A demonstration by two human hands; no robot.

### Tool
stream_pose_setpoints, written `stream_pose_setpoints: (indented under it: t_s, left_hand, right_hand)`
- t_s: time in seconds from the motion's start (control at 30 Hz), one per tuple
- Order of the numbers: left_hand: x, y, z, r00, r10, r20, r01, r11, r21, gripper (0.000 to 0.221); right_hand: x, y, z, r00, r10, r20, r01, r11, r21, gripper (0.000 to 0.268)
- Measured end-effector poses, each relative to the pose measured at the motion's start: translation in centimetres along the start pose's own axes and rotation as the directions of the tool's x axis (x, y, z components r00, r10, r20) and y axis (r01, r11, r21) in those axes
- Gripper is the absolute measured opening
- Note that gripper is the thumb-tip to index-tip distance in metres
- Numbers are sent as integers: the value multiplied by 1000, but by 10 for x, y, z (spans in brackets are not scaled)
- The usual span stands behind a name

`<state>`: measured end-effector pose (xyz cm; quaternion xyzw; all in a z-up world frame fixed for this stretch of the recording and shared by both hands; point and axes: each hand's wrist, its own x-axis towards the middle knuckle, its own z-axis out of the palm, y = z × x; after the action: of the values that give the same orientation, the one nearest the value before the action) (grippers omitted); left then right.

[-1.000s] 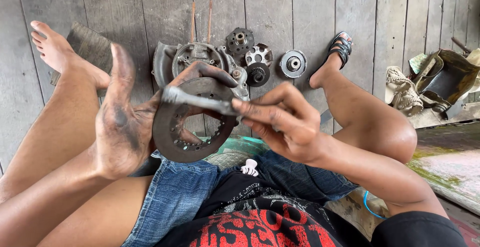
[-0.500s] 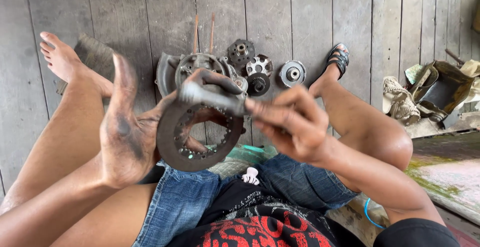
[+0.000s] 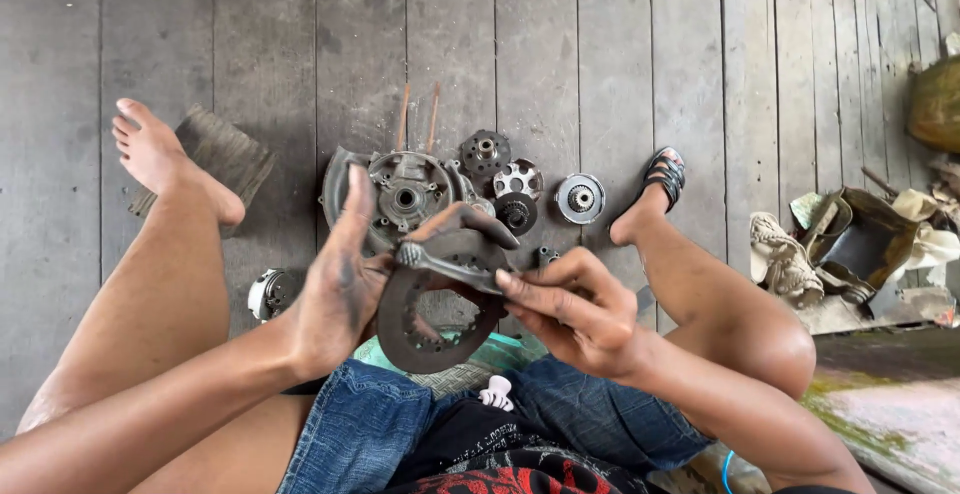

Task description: Cleaning a motorcycle clutch plate using a small brush to remove debris and grime.

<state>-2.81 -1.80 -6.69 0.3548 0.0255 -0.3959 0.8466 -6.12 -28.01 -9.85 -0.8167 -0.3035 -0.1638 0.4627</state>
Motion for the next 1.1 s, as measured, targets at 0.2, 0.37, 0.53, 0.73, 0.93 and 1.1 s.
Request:
stream_pose_setpoints:
  t_s: [0.2, 0.37, 0.53, 0.73, 0.93, 1.1]
  left_hand:
    - [4, 15, 24, 987, -158, 25, 160, 971, -178, 103]
    - [6, -12, -20, 946, 41, 321, 116, 883, -455, 106]
    - [3, 5, 3, 992, 27, 127, -12, 992, -122, 107]
    - [2, -12, -21, 964, 177, 197, -131, 966, -224, 92]
    - [3, -7, -20, 966, 194, 170, -173, 976, -132, 82]
    - [5, -3, -13, 993, 102, 59, -88, 976, -200, 107]
  right_hand:
    - [4, -9, -18, 997, 26, 70, -21, 998, -62, 23]
    - [-1, -17, -13, 984, 3, 176, -5, 1000, 12, 28]
    - [1, 4, -15, 997, 57, 51, -53, 995, -84, 28]
    - [-7, -9, -5, 984, -49, 170, 44, 998, 33, 31]
    - [12, -3, -11, 996, 65, 60, -60, 995, -83, 28]
    - [-1, -7, -1, 993, -36, 117, 38, 999, -16, 27]
